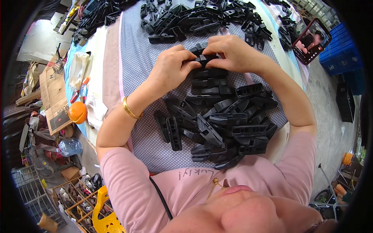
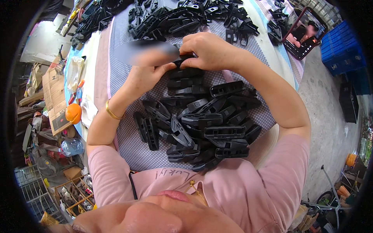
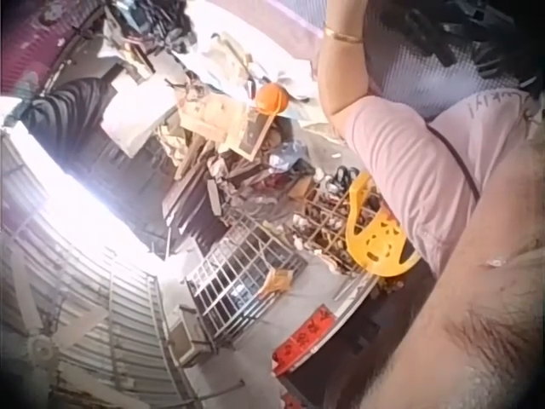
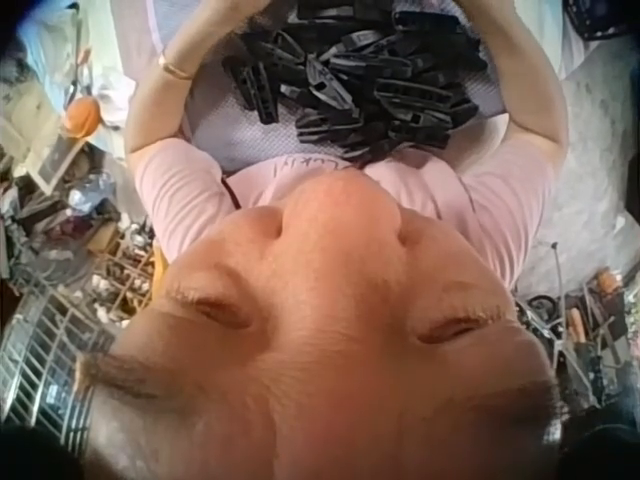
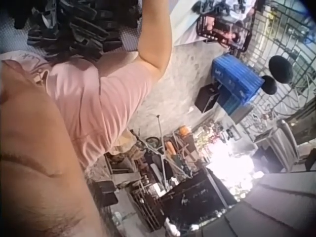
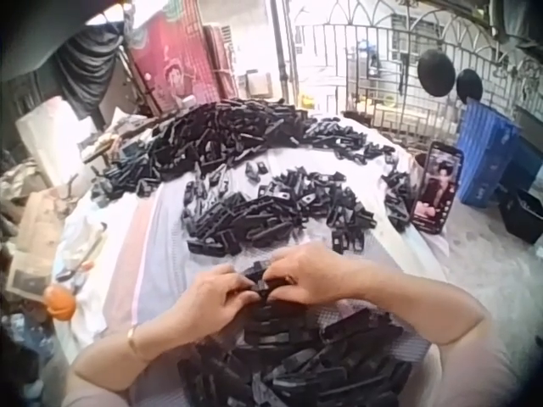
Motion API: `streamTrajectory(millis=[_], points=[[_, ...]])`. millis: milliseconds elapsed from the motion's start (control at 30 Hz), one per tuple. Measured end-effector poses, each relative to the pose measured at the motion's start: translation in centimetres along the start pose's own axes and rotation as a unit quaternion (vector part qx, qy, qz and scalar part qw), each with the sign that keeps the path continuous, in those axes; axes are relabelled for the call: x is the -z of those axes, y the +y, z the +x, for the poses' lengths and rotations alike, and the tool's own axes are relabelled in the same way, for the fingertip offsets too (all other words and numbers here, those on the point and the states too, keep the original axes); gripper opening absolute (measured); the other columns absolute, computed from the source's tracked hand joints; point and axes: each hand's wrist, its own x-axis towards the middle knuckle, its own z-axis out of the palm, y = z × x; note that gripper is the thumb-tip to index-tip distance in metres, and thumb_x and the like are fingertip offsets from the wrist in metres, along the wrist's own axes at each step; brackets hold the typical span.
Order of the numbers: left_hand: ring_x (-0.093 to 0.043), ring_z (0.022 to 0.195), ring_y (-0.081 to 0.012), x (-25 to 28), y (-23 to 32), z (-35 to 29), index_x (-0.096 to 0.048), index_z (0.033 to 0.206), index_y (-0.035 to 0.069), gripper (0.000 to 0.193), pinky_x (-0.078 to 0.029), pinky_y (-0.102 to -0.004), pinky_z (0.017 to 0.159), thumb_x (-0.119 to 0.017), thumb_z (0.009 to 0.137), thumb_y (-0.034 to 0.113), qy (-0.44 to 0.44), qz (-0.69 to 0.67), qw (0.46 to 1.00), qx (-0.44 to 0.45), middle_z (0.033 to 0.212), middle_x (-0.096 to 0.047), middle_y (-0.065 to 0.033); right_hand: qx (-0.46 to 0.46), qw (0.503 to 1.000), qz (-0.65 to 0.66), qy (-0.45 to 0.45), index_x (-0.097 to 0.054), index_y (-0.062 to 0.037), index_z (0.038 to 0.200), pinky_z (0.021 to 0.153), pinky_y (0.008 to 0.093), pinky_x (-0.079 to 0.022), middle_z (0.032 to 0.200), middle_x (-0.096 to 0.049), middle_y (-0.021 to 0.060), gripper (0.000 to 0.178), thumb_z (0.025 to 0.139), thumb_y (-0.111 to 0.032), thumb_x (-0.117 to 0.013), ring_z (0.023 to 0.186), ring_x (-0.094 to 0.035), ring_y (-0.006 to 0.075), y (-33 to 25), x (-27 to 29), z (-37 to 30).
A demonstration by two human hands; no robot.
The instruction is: Assembling small black plastic components at a workstation.
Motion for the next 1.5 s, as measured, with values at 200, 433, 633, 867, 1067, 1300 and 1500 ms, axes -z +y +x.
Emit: streamTrajectory(millis=[200, 433, 633, 867, 1067, 1300, 1500], points=[[-0.059, 0.069, -0.0293, 0.3, 0.0, 0.1, -0.068, 0.085, 0.0, 0.017, -0.047, -0.0353, 0.063, -0.069, 0.077, 0.015, -0.009, 0.004, 1.0, -0.007, 0.076, -0.058, -0.0129, 0.043, 0.998, -0.013, 0.037, -0.064, 0.0002, 0.088, 0.056, 0.0316, -0.044, 0.075, -0.056, 0.0092, 0.022, 0.073, -0.013, -0.072, 0.064, -0.056, 0.0231, 0.5, -0.5, 0.0], [-0.059, 0.068, -0.0288, 0.3, -0.2, -0.1, -0.067, 0.084, -0.001, 0.016, -0.047, -0.036, 0.063, -0.07, 0.075, 0.013, -0.008, 0.022, 0.999, -0.029, 0.076, -0.058, -0.012, 0.027, 0.998, 0.054, 0.02, -0.066, 0.0021, 0.088, 0.055, 0.0302, -0.042, 0.072, -0.055, 0.0084, 0.022, 0.071, -0.009, -0.073, 0.063, -0.054, 0.0203, 1.0, -0.1, 0.0], [-0.059, 0.068, -0.0291, -0.4, 0.3, -0.3, -0.067, 0.083, 0.0, 0.016, -0.048, -0.036, 0.061, -0.07, 0.073, 0.012, 0.026, 0.021, 0.999, -0.025, 0.076, -0.058, -0.011, 0.021, 0.996, 0.085, 0.02, -0.068, 0.0031, 0.086, 0.055, 0.0297, -0.042, 0.07, -0.055, 0.0084, 0.019, 0.069, -0.006, -0.072, 0.062, -0.054, 0.0193, 0.1, -0.2, 0.3], [-0.059, 0.067, -0.0291, 0.0, -0.1, 0.1, -0.067, 0.084, 0.001, 0.017, -0.048, -0.0361, 0.061, -0.072, 0.073, 0.013, 0.002, 0.014, 1.0, -0.019, 0.076, -0.058, -0.0113, 0.029, 0.994, 0.101, 0.002, -0.068, 0.003, 0.083, 0.056, 0.0293, -0.043, 0.069, -0.056, 0.0085, 0.016, 0.072, -0.008, -0.072, 0.063, -0.054, 0.0188, 0.5, 0.0, 0.1], [-0.055, 0.08, -0.0244, 1.5, -0.8, 1.0, -0.065, 0.082, 0.004, 0.023, -0.046, -0.0332, 0.069, -0.076, 0.072, 0.02, -0.046, 0.053, 0.993, -0.093, 0.084, -0.054, -0.0084, -0.015, 0.98, 0.047, 0.194, -0.069, -0.0006, 0.08, 0.056, 0.026, -0.045, 0.07, -0.063, 0.0082, 0.018, 0.081, -0.019, -0.07, 0.063, -0.059, 0.0153, 3.5, 3.7, -0.3], [-0.051, 0.11, -0.0294, 0.1, -1.6, 1.9, -0.059, 0.109, 0.001, 0.041, -0.042, -0.0354, 0.092, -0.068, 0.081, 0.029, -0.008, -0.144, 0.987, -0.073, 0.117, -0.052, -0.0157, -0.326, 0.918, -0.227, -0.005, -0.07, -0.0058, 0.087, 0.069, 0.0408, -0.049, 0.097, -0.065, 0.0157, 0.028, 0.073, -0.03, -0.072, 0.076, -0.063, 0.0309, 5.7, 8.6, -1.9], [-0.04, 0.123, -0.0349, -1.0, 0.3, 1.4, -0.043, 0.131, 0.001, 0.058, -0.033, -0.04, 0.104, -0.054, 0.089, 0.039, -0.146, -0.114, 0.976, -0.114, 0.132, -0.041, -0.0203, -0.227, 0.945, -0.233, -0.02, -0.068, 0.0006, 0.079, 0.06, 0.0324, -0.049, 0.072, -0.065, 0.014, 0.037, 0.07, -0.035, -0.075, 0.063, -0.062, 0.0251, 4.7, 6.0, -2.0]])
